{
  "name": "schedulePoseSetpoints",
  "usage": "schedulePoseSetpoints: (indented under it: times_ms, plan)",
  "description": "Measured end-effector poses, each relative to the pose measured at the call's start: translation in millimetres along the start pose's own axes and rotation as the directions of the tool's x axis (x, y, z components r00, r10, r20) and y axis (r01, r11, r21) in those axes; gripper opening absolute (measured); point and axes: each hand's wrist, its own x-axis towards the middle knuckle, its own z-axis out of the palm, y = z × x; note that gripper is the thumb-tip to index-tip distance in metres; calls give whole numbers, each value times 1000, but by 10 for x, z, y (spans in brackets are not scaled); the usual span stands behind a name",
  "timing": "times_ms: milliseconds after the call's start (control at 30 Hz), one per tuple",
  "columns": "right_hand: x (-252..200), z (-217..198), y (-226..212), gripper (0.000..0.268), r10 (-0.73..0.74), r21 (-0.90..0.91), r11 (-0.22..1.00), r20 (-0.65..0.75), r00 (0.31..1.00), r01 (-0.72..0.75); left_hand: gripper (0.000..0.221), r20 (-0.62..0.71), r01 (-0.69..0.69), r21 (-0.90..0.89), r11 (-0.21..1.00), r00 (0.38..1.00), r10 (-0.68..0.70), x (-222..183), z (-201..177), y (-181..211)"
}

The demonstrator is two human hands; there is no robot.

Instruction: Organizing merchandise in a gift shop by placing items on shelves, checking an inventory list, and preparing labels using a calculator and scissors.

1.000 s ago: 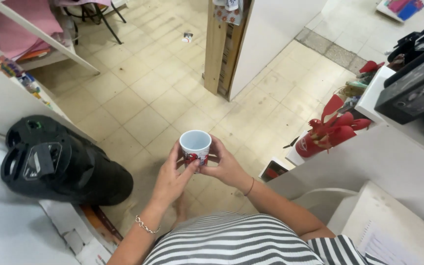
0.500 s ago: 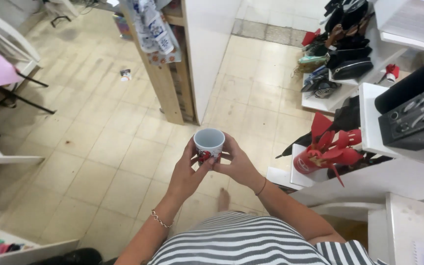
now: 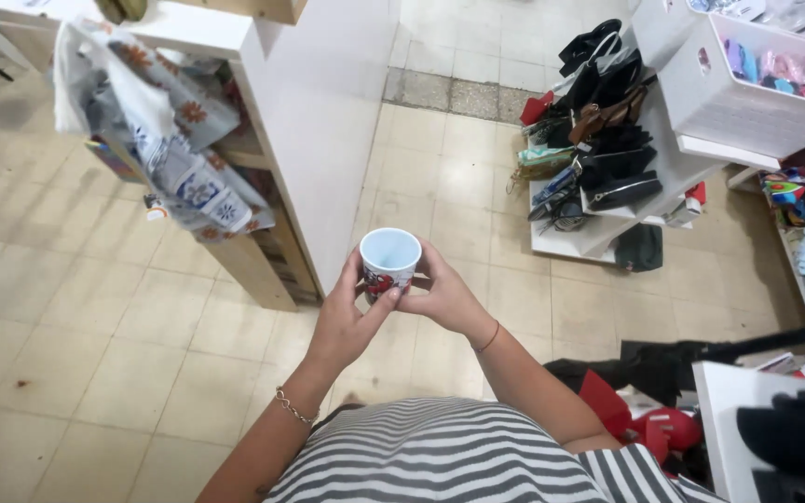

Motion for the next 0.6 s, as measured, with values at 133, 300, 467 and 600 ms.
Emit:
schedulePoseSetpoints:
  times_ms: [133, 300, 467, 600]
  plan:
    - [886, -357, 217, 100, 75, 27, 997, -7, 997, -75, 90, 77, 43, -7, 999, 996, -43, 954, -30, -71]
    - [1893, -930, 164, 103, 74, -34, 996, -128, 989, -79, 88, 184, -23, 18, 1000, 983, 19, 2371, 86, -92]
    - [2707, -1709, 201, 104, 76, -5, 997, -276, 958, -80, 89, 307, -79, 23, 997, 949, 68, 3689, 446, -23]
    - [3398, -2379, 468, 106, 33, 9, 999, -371, 928, -31, 91, 397, -75, -38, 996, 914, 84, 4701, 862, -76]
